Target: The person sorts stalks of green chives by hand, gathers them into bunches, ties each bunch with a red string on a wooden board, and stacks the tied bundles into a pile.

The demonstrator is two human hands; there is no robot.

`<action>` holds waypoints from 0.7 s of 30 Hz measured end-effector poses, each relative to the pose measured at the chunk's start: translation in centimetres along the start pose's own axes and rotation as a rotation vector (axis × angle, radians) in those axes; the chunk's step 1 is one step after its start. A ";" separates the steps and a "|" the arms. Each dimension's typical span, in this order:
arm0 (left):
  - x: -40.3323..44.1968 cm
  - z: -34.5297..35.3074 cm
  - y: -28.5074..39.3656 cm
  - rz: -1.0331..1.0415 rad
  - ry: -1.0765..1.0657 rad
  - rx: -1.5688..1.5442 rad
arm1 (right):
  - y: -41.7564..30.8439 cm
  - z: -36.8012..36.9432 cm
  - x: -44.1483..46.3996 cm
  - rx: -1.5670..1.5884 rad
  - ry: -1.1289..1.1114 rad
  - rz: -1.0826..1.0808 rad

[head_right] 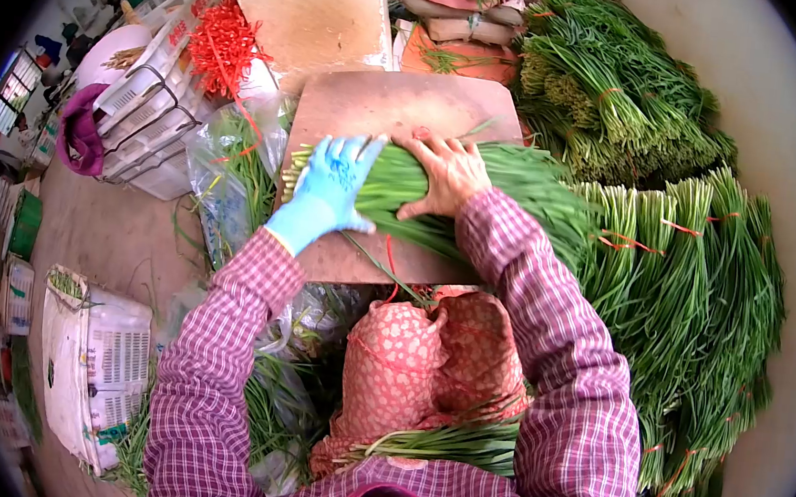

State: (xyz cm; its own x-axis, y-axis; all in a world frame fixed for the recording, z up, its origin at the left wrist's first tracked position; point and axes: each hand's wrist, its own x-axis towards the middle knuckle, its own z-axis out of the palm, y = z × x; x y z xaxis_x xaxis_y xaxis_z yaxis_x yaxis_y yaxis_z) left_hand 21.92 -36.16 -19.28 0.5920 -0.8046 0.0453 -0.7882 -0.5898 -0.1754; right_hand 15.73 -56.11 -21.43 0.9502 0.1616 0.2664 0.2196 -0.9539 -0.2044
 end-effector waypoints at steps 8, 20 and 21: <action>-1.6 1.4 1.5 -0.037 0.155 0.002 | -0.4 1.3 -1.9 -0.049 0.106 -0.045; -1.8 -0.5 1.9 -0.059 0.103 0.070 | -1.9 2.0 -3.8 -0.150 0.219 -0.055; -2.0 -0.5 2.0 -0.051 0.123 0.080 | -1.9 2.1 -3.7 -0.145 0.255 -0.051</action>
State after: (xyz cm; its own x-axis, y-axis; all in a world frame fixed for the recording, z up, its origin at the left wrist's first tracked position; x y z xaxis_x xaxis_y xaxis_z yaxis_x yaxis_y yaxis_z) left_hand 19.02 -35.76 -19.26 0.6020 -0.7790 0.1752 -0.7390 -0.6267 -0.2472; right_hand 12.30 -54.31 -23.99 0.8486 0.1590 0.5045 0.2143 -0.9753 -0.0531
